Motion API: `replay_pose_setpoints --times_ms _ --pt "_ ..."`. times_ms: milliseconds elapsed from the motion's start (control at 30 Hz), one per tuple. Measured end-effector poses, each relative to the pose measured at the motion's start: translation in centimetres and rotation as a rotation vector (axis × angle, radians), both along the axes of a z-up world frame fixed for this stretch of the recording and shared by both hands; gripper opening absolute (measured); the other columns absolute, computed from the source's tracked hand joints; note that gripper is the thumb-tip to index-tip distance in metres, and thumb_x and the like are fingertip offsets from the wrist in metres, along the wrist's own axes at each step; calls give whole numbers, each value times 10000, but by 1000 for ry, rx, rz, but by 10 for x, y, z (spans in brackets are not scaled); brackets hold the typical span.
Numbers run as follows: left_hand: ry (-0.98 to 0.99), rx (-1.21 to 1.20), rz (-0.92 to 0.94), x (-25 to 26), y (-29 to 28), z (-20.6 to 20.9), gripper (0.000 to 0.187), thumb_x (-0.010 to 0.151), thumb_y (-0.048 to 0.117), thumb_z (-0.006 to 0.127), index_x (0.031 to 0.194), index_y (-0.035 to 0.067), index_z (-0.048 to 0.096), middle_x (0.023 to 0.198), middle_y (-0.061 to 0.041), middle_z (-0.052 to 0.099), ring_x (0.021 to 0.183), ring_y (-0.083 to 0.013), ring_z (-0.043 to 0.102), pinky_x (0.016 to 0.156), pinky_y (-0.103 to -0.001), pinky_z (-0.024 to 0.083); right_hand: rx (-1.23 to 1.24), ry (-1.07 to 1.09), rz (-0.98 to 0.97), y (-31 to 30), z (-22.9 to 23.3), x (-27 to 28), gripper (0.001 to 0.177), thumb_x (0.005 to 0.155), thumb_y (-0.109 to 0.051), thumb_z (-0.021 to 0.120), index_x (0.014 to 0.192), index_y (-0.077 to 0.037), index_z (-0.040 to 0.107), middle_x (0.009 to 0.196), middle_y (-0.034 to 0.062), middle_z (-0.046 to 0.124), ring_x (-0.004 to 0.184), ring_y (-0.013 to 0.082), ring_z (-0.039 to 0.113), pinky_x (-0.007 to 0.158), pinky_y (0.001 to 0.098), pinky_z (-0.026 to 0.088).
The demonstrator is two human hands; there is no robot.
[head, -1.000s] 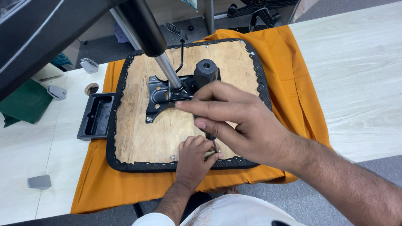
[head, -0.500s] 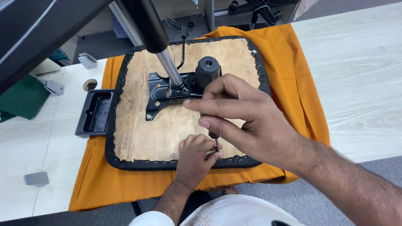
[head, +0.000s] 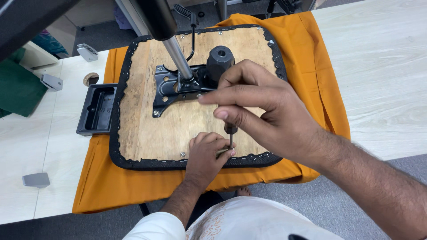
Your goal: The person uses a screwdriver to tighten screws along the edge of a wooden board that is part of a chair base assembly. The hands hold the board steady while turning the screwdriver to secure the fasteners.
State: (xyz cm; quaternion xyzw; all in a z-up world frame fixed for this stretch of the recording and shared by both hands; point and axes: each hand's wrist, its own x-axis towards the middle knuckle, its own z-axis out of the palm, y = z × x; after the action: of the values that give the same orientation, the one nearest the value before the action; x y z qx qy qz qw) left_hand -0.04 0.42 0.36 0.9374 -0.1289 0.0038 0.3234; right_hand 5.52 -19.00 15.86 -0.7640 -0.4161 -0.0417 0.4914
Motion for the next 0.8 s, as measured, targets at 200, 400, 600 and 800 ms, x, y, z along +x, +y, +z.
replay_pose_setpoints --times_ms 200,400,600,800 --pt "24 -7 3 3 0 1 180 857 335 773 996 222 780 987 57 670 1124 -195 555 1023 -451 349 0 12 64 -1 2 4 306 1094 -224 622 1391 -159 657 1205 59 675 1141 128 675 996 293 617" --pt "4 30 16 5 -1 -5 245 834 337 788 1026 189 750 1009 25 637 1111 -204 544 1002 -439 351 88 68 103 3 6 -4 355 1050 -217 608 1392 -123 602 1199 53 663 1154 154 664 1006 328 587" --pt "-31 -23 20 0 0 -6 172 835 314 782 974 214 775 990 52 661 1096 -194 559 1004 -447 351 -16 33 30 7 11 1 316 1043 -236 620 1337 -136 675 1105 24 673 1047 134 688 910 295 606" --pt "-61 -14 34 -3 0 -6 169 851 317 780 977 205 766 1002 50 666 1105 -199 563 1008 -449 360 -13 -16 28 3 8 6 325 994 -293 679 1285 -147 683 1081 32 657 1035 150 645 893 295 581"
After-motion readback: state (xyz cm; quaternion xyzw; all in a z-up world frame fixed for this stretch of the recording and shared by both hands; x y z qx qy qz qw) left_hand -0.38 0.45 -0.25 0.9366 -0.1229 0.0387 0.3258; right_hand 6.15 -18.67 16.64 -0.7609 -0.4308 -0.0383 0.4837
